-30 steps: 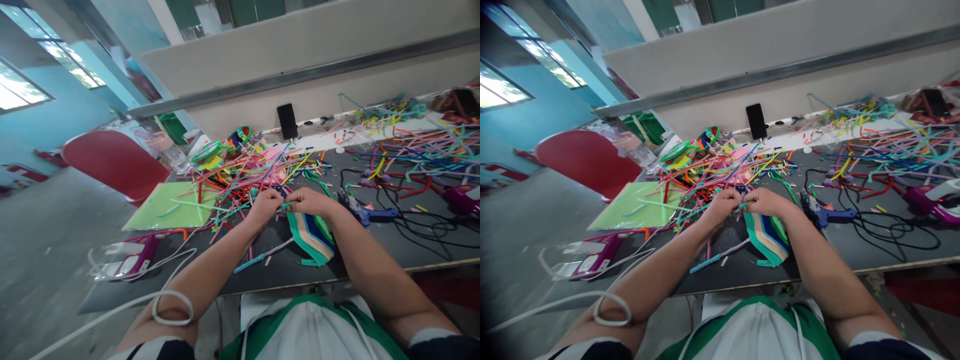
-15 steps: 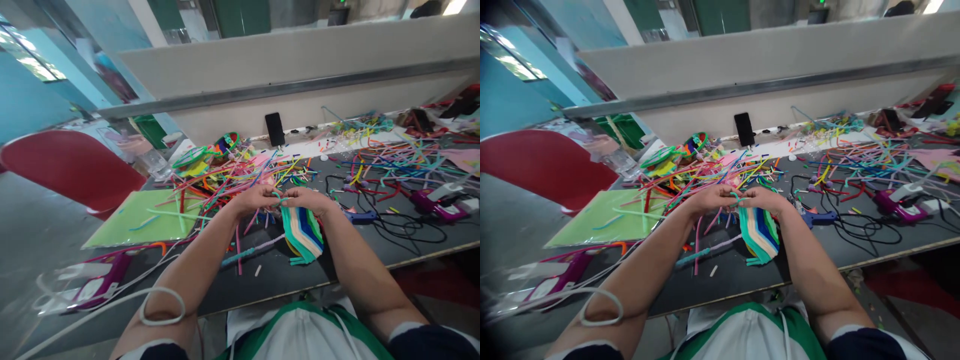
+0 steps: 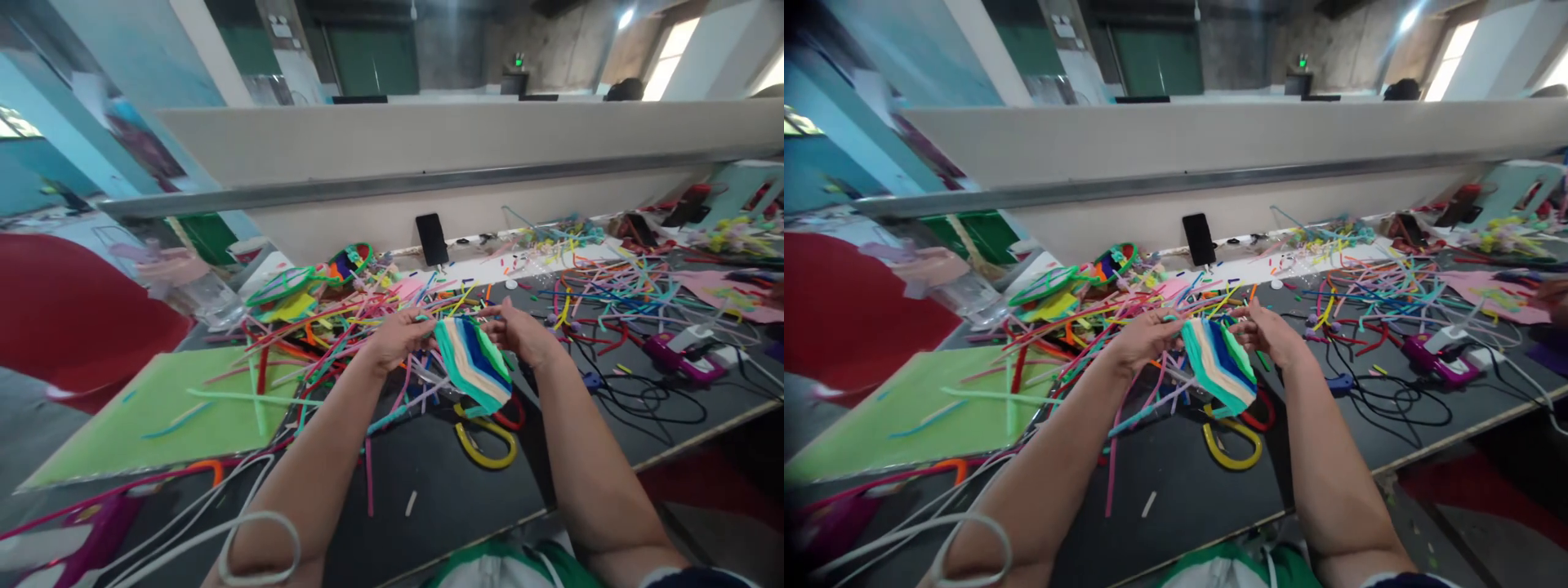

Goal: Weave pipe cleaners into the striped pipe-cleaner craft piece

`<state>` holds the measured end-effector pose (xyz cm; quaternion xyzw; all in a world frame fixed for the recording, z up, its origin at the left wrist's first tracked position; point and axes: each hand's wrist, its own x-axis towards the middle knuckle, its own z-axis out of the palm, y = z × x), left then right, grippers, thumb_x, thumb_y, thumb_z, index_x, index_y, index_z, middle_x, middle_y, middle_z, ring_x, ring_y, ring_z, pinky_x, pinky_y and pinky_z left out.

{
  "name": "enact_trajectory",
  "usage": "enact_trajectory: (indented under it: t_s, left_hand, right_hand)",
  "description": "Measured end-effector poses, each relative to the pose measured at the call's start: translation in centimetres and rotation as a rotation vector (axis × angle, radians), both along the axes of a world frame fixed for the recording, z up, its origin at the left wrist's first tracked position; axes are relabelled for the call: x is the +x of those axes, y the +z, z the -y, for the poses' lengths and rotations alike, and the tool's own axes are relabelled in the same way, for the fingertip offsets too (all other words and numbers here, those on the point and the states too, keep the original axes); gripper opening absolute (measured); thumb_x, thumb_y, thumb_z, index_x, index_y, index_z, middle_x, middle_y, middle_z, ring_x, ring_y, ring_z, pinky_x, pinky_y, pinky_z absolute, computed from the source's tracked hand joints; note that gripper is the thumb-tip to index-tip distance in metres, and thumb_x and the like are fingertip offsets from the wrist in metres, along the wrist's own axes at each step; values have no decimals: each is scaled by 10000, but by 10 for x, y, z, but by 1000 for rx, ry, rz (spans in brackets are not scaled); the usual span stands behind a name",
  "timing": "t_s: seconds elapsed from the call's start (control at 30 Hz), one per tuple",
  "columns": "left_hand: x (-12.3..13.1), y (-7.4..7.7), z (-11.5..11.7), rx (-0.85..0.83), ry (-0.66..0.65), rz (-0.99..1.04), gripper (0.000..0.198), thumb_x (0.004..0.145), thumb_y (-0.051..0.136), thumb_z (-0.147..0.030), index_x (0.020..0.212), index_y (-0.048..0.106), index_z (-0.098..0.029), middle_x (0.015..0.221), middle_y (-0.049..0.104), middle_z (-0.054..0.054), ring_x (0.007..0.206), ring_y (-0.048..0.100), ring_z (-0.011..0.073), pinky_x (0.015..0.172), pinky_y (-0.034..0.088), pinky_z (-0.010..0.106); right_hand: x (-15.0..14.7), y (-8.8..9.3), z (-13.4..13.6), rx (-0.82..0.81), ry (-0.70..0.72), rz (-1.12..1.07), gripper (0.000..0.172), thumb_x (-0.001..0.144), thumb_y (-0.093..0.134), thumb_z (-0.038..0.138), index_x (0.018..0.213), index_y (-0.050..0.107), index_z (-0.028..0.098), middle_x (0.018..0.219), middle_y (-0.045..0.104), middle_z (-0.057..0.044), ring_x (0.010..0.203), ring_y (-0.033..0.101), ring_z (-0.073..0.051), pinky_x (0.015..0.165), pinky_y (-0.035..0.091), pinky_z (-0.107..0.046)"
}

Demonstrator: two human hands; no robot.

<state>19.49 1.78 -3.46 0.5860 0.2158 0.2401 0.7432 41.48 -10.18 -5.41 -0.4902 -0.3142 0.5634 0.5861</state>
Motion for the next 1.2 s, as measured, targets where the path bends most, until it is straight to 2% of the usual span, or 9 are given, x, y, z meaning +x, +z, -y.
enact_trajectory:
  t_s: [0.17,0.27,0.33,0.43,0.57,0.7,0.83,0.97,1.2]
  left_hand:
    - [-13,3,-15,-105,281,144,298,623,798,-267,781,588,-128,683,629,-4,553,591,84,593,516,230]
    - [-8,0,-12,-168,417,225,324,589,813,-247,762,562,-138,644,612,-24,557,602,94,609,525,241]
    - [-4,-1,-8,-179,457,259,325,590,811,-247,764,559,-139,646,611,-26,559,604,95,620,528,247]
    - [-5,1,-5,-159,363,203,315,629,792,-281,810,582,-132,691,637,0,593,619,108,664,534,274]
    - [-17,8,-13,-78,182,85,356,681,759,-346,932,623,-134,817,671,42,706,647,138,742,524,309]
    - [-25,13,-20,93,177,22,383,714,726,-393,970,658,-117,874,673,65,687,606,99,637,468,212]
    - [-24,10,-20,237,96,-31,360,726,699,-436,854,674,-100,767,648,54,631,560,94,605,441,215]
    - [-23,11,-15,281,90,-35,393,734,660,-502,781,660,-112,717,622,36,599,533,97,609,447,238]
    - [-28,17,-16,326,170,-114,460,757,591,-569,789,665,-117,603,573,12,480,431,80,483,346,215]
  right_hand:
    - [-13,4,-5,63,-47,-113,535,805,459,660,965,652,188,802,713,-64,637,641,-153,546,497,-250]
    - [-26,-1,-6,134,-30,-89,415,772,607,540,1006,659,201,946,725,-63,783,675,-192,652,541,-289]
    - [-31,-6,-6,151,-56,-73,367,690,735,406,981,672,192,931,730,-56,767,681,-199,671,550,-305]
    - [-30,-9,-7,148,-144,-82,371,585,814,302,911,696,171,825,735,-43,679,680,-185,669,556,-307]
    - [-26,-8,-7,174,-190,-54,343,561,824,305,861,711,184,772,731,-24,633,671,-171,647,545,-294]
    - [-28,-6,-6,148,-160,-35,384,547,827,304,889,707,179,759,727,-24,597,657,-160,614,528,-286]
    - [-31,-6,-5,138,-149,-51,397,544,827,299,902,706,175,760,725,-21,595,651,-157,618,525,-286]
    - [-30,-7,-6,145,-133,-34,415,549,823,308,931,706,194,760,727,-8,599,655,-158,617,523,-286]
    - [-32,-6,-7,135,-144,-34,399,533,828,295,897,709,182,725,722,-11,573,648,-159,578,510,-278]
